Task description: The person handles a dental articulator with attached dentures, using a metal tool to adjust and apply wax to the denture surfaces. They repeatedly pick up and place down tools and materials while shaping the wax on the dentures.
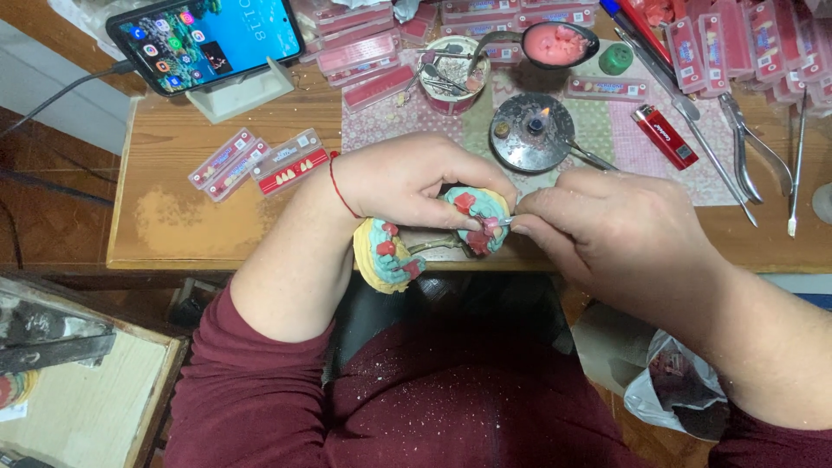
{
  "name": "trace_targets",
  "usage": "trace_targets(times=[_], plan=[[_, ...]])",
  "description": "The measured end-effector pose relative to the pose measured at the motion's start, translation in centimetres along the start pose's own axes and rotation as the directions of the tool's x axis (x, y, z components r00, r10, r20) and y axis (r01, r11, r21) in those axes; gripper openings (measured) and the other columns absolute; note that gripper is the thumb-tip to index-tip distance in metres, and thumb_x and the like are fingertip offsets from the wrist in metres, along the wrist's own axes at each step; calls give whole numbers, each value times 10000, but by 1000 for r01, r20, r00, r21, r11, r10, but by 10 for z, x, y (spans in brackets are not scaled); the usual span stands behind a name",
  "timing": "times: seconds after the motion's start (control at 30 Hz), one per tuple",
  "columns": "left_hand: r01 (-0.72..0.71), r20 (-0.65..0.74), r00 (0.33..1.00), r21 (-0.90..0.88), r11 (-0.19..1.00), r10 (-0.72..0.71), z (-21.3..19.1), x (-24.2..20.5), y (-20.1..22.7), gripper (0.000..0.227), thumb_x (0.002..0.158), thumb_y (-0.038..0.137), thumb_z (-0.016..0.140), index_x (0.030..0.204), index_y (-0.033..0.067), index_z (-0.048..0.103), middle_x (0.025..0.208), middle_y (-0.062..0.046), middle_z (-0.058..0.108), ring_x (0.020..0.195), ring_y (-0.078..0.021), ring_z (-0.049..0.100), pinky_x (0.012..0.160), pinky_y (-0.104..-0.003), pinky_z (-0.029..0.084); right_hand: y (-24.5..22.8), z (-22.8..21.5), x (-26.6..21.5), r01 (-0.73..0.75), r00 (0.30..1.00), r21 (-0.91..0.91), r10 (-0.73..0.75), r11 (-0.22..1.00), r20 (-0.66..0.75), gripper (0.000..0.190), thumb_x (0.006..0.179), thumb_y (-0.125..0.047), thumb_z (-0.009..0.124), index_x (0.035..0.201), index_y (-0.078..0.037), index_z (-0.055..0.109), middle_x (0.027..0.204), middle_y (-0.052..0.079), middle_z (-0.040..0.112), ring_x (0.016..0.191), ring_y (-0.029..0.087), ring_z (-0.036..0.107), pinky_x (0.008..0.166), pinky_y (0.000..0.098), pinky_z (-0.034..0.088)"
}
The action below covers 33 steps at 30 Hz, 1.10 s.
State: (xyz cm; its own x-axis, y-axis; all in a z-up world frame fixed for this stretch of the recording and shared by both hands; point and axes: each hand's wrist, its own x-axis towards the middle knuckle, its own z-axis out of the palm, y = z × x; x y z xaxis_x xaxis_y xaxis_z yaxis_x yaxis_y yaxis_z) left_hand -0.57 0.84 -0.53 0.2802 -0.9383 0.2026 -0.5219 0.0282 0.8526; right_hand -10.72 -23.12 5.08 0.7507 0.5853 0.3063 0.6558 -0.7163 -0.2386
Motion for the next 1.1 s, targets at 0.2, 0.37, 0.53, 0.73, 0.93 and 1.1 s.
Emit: trace_targets(times=[0.2,0.37,0.53,0.73,0.93,1.1], plan=[[-1,-8,1000,26,1000,1,0,0,3,375,934,188,738,1294,103,673,1154,-88,767,1023,-213,760,902,-322,581,0,0,1,35,999,39,-35,999,-14,77,893,-202,743,876,-129,724,750,70,636,671,289,650,573,399,506],[-43,-8,999,52,998,43,1,0,0,367,950,194,717,1303,104,668,1189,-95,758,1062,-231,753,921,-330,576,1,1,2,29,1000,33,-29,999,1,89,898,-213,737,879,-130,712,742,70,638,675,300,654,569,409,505],[11,-10,1000,66,998,-10,1,0,4,370,931,193,703,1294,122,682,1129,-89,773,1015,-226,771,888,-336,587,0,2,3,25,998,36,-26,999,49,85,901,-208,720,923,-133,685,731,58,645,689,295,662,545,423,502],[-26,-32,999,92,995,29,2,1,3,411,927,216,747,1318,115,669,1185,-105,761,1046,-272,759,879,-348,582,1,1,5,12,988,42,-18,999,154,87,860,-134,672,925,-110,619,748,64,670,705,318,681,523,450,505],[-30,-29,999,103,994,34,1,0,2,415,930,225,757,1319,117,665,1182,-105,760,1028,-281,758,861,-354,581,0,-5,12,-5,972,50,-7,999,236,88,833,-110,651,896,-96,592,751,84,684,693,354,687,507,477,516],[-9,-34,999,128,992,13,2,1,4,423,908,226,763,1308,121,673,1145,-106,765,997,-285,755,835,-359,578,-1,-5,14,-14,960,26,6,1000,278,124,836,-123,647,942,-106,586,739,92,689,677,366,689,494,490,515]])
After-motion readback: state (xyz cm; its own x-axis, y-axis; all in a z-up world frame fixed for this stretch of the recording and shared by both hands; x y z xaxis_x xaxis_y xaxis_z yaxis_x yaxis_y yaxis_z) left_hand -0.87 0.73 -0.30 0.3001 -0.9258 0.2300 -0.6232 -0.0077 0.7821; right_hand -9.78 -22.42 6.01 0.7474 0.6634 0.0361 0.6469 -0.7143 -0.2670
